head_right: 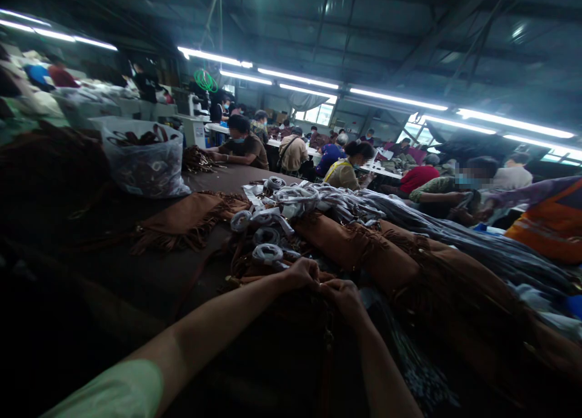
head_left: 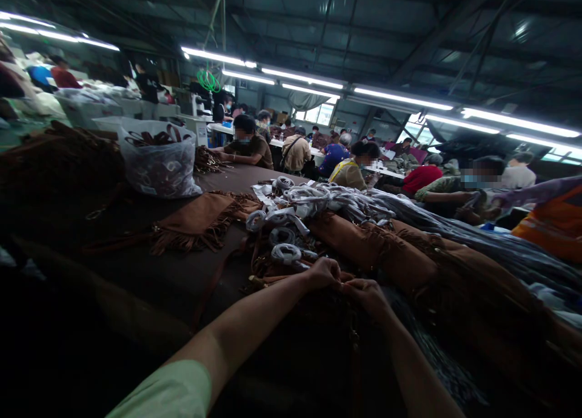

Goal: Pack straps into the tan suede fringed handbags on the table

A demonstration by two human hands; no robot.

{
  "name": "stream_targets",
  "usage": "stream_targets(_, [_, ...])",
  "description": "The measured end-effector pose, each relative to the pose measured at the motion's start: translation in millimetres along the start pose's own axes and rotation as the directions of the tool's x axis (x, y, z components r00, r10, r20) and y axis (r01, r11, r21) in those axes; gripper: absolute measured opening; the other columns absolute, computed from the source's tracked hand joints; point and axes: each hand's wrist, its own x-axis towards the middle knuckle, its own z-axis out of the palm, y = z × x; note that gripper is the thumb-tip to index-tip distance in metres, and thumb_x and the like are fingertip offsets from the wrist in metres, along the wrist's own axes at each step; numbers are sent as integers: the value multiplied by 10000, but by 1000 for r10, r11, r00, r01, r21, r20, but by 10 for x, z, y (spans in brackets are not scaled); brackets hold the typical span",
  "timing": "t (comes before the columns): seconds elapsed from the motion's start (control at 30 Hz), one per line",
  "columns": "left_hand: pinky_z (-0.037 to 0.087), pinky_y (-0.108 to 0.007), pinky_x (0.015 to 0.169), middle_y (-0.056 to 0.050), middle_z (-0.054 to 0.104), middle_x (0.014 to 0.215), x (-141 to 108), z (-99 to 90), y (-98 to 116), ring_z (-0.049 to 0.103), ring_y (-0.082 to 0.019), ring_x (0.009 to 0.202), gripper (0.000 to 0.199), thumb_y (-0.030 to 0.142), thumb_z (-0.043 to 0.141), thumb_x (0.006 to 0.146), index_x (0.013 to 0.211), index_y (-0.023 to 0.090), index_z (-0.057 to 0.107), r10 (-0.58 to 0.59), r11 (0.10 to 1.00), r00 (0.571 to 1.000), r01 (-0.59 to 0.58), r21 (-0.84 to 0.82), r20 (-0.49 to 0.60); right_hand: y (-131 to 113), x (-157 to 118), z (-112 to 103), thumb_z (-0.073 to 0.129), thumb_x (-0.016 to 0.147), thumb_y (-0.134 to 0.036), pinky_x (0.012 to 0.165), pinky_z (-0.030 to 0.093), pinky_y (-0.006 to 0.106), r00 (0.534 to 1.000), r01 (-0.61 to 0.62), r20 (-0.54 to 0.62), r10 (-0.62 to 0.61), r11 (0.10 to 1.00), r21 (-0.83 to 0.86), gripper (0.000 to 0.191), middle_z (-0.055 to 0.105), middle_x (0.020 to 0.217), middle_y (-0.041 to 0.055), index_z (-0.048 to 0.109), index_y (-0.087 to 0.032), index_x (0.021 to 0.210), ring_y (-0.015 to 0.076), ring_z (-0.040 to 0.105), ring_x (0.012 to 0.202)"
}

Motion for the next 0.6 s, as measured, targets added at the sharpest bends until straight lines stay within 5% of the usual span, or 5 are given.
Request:
stream_targets(0.2, [425,-239,527,31,584,573,97,-30,-95,540,-114,533,364,201,812,410,631,128,532,-21,999,1000,22,27,-19,-40,-30,22,650,669,-445,677,476,302,985,110,-120,-126,986,-129,304,727,831,64,757,-192,800,256,639,801])
stream_targets(0.4, [393,-217,515,59,545,551,109,-55,-99,495,-92,521,331,159,798,430,629,130,535,-53,990,998,58,131,-39,-125,-115,44,445,830,-386,732,451,302,953,249,-35,-300,844,-475,324,694,928,59,724,-221,829,211,636,831])
stream_targets(0.6, [388,-206,518,51,561,580,80,-31,-99,488,-80,516,292,131,770,467,650,125,543,-81,988,996,83,127,-27,-112,-106,109,412,849,-335,775,456,290,941,291,2,-340,802,-522,323,671,1056,54,717,-231,868,200,630,922])
